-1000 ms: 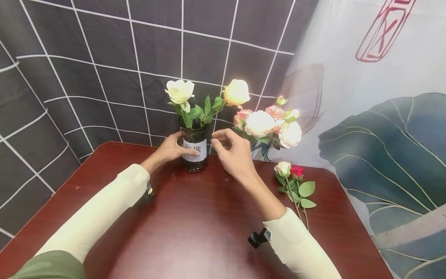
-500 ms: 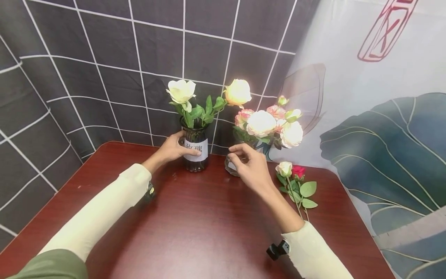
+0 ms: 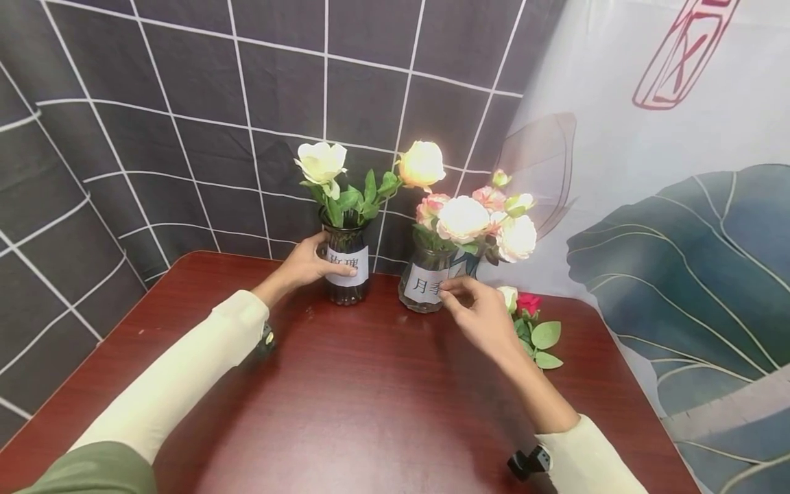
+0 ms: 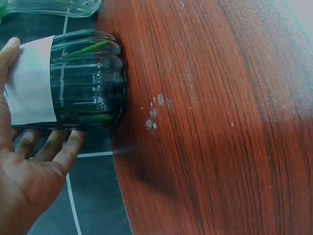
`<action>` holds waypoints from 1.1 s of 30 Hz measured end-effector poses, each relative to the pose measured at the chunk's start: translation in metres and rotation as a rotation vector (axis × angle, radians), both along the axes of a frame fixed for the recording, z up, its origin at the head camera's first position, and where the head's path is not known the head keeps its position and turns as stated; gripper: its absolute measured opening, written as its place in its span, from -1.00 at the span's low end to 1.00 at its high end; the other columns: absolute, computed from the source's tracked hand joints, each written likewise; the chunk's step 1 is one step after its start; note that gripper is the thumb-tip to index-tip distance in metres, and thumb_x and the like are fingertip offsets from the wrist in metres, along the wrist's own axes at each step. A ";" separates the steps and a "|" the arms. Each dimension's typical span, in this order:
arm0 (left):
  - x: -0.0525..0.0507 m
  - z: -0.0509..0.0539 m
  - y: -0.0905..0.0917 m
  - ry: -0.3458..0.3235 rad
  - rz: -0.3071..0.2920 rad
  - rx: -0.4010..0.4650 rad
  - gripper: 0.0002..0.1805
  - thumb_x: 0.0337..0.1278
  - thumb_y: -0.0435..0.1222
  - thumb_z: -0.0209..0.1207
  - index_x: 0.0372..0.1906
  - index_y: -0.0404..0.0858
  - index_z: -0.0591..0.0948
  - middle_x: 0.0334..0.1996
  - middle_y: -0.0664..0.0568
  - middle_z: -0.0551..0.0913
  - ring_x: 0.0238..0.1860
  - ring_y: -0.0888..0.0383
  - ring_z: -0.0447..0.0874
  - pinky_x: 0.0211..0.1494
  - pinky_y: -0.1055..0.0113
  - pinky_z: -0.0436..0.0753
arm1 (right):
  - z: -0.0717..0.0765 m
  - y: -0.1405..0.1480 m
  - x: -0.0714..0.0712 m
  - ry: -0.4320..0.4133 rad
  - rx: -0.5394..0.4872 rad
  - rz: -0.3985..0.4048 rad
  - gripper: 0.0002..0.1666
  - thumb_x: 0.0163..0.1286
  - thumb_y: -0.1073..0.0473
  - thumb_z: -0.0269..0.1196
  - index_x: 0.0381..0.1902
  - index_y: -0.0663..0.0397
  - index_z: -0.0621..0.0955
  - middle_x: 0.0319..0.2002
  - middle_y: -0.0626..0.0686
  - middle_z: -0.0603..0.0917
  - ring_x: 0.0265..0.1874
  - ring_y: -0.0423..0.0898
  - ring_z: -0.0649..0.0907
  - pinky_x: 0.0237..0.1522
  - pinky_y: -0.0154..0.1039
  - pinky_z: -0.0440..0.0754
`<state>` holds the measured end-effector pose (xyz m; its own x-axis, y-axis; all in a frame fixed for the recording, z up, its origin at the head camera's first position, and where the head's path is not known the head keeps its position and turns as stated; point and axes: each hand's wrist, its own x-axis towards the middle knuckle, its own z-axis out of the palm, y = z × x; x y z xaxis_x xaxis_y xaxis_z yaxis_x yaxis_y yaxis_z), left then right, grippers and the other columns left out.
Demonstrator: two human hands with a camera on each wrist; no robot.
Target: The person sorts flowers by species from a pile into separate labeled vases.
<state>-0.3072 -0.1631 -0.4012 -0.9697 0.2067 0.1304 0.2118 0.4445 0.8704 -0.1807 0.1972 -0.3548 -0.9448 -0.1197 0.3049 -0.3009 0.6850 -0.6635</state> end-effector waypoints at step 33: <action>0.008 0.007 0.004 -0.032 0.003 0.004 -0.08 0.07 -0.11 0.72 0.51 -0.28 0.57 0.27 -0.30 0.79 0.34 -0.23 0.72 0.53 -0.17 0.62 | -0.012 0.105 0.019 -0.188 0.232 -0.154 -0.73 0.56 0.02 0.43 -0.03 0.10 0.84 -0.17 0.11 0.91 -0.25 -0.04 0.78 -0.28 -0.18 0.65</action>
<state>-0.2990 -0.1589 -0.3942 -0.9740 0.2034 0.0999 0.1823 0.4412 0.8787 -0.1621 0.3026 -0.3673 -0.9944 -0.0172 0.1046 -0.0693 0.8523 -0.5185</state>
